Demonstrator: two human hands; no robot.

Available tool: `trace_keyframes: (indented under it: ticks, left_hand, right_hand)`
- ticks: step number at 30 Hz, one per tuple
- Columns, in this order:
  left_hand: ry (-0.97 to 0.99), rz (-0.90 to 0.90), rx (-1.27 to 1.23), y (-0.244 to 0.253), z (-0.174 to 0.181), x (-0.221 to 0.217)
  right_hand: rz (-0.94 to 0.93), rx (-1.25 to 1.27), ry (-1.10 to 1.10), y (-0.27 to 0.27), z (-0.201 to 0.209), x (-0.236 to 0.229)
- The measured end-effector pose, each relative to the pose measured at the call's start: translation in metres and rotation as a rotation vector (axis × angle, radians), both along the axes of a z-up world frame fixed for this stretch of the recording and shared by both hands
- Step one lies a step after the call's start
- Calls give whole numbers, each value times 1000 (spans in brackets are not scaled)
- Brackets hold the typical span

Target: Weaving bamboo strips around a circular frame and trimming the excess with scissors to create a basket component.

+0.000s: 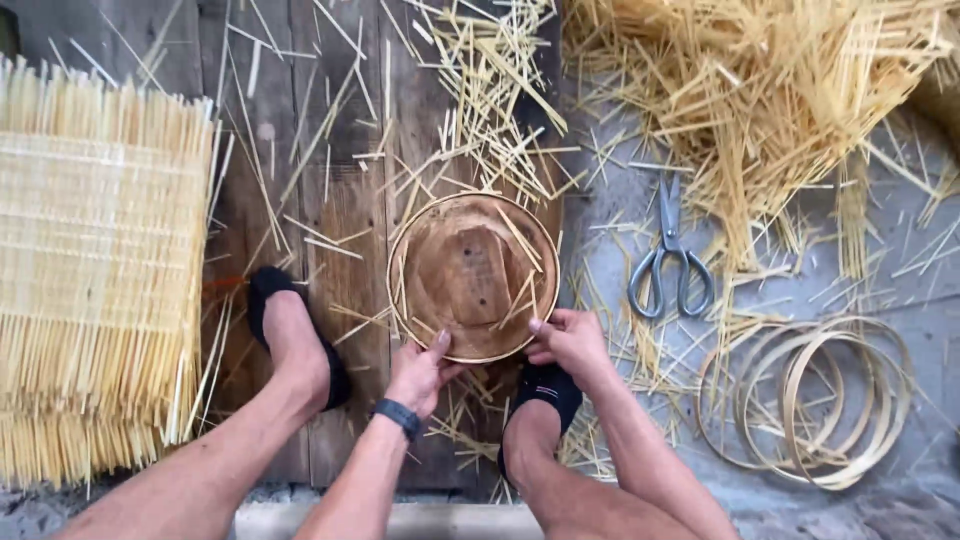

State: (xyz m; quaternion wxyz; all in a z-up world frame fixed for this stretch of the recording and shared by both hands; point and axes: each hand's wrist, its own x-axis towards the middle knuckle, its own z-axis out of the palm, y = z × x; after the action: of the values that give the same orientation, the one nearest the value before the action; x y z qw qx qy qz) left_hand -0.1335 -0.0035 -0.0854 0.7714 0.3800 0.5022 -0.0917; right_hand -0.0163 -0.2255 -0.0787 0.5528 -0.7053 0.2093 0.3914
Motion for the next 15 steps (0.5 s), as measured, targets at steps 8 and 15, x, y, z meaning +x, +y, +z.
trace_keyframes:
  ticks: [8,15]
  left_hand:
    - [-210,-690,661,48,158,71]
    - [-538,-234,788,-10,149,96]
  right_hand:
    - [216,-23,-493,42,125,37]
    - [200,-101,-782,61,130,68]
